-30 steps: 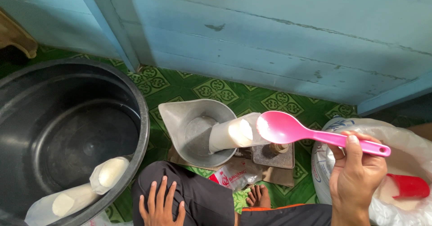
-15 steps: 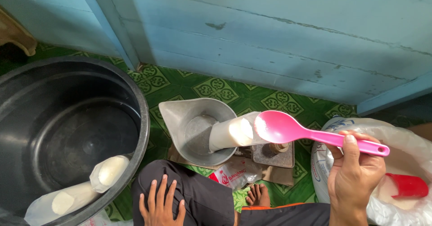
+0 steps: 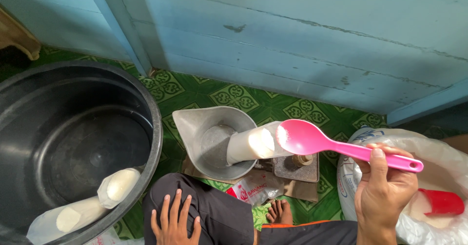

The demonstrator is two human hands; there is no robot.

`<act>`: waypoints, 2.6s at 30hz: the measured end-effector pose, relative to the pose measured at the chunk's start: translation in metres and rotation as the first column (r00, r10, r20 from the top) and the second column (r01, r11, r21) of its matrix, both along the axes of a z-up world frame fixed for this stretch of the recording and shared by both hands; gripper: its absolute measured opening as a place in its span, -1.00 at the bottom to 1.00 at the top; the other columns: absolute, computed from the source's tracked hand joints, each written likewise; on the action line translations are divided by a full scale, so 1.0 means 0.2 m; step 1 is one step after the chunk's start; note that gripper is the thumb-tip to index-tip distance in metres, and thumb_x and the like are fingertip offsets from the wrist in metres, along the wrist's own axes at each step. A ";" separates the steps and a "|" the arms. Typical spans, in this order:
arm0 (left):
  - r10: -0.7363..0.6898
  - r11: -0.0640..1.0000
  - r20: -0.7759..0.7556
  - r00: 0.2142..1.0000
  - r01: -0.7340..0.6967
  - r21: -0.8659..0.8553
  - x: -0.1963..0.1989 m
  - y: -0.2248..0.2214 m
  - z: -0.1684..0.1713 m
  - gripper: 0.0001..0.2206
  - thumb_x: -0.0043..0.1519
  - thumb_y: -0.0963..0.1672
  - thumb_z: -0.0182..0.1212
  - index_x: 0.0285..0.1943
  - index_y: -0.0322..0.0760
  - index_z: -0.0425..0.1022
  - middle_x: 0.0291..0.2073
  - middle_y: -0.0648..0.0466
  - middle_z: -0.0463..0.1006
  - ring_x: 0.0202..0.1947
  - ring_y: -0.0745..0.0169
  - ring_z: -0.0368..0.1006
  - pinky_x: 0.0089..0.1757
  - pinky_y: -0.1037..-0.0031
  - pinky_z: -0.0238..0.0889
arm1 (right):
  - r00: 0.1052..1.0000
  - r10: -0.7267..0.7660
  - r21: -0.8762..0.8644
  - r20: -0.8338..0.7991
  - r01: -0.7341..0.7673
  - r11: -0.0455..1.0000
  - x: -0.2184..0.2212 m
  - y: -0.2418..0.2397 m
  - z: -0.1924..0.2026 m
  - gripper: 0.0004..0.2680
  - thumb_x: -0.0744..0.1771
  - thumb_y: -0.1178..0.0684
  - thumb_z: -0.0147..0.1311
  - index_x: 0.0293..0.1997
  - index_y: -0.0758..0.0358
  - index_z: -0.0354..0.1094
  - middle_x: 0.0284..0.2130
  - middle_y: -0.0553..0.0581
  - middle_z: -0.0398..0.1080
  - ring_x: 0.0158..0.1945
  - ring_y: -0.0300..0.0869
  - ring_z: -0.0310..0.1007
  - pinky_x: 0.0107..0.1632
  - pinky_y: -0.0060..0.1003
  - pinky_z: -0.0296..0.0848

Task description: Measuring powder from a large sack using a scoop and filling individual plastic bags, then placing them into a large basin.

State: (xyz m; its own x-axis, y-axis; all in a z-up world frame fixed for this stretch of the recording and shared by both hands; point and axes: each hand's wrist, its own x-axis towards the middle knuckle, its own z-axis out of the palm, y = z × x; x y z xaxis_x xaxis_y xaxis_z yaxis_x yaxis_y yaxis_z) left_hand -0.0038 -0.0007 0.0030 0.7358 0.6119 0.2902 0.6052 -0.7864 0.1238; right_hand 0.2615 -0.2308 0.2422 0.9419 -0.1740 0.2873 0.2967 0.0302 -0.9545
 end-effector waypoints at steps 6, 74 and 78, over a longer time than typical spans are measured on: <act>0.003 1.000 -0.002 1.000 -0.003 0.003 0.00 0.00 0.00 -0.50 0.14 0.16 -0.16 0.27 0.27 0.35 0.36 0.32 0.26 0.41 0.20 0.10 0.26 0.05 -0.04 | 1.000 0.009 -0.038 0.021 -0.008 0.999 -0.01 0.00 0.01 -0.97 0.42 0.18 -0.01 -0.09 0.21 0.23 -0.13 0.18 0.34 -0.05 -0.12 0.46 -0.08 -0.31 0.66; 0.001 1.000 -0.042 0.999 -0.001 -0.005 0.00 0.00 0.03 -0.50 0.12 0.15 -0.11 0.26 0.26 0.36 0.37 0.31 0.25 0.41 0.20 0.10 0.26 0.07 -0.05 | 0.969 -0.049 0.225 -0.240 0.105 0.969 0.13 -0.14 -0.07 -0.95 0.37 0.12 0.07 -0.13 0.14 0.32 -0.28 0.02 0.42 -0.21 -0.28 0.50 -0.04 -0.37 0.66; -0.002 1.000 -0.045 0.999 0.002 0.010 0.01 -0.01 0.04 -0.52 0.15 0.16 -0.14 0.25 0.25 0.38 0.36 0.31 0.27 0.40 0.21 0.12 0.28 0.09 -0.07 | 0.964 -0.050 0.294 -0.260 0.128 0.947 0.19 -0.28 -0.08 -0.93 0.36 0.13 0.10 -0.12 0.13 0.31 -0.24 0.05 0.45 -0.20 -0.29 0.52 -0.03 -0.40 0.67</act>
State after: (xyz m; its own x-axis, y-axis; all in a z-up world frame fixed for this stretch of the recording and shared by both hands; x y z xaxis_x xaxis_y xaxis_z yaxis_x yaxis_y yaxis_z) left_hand -0.0016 -0.0022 0.0109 0.7495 0.6075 0.2630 0.6082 -0.7888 0.0887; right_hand 0.2996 -0.2872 0.2253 0.9526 -0.3026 -0.0315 0.0690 0.3159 -0.9463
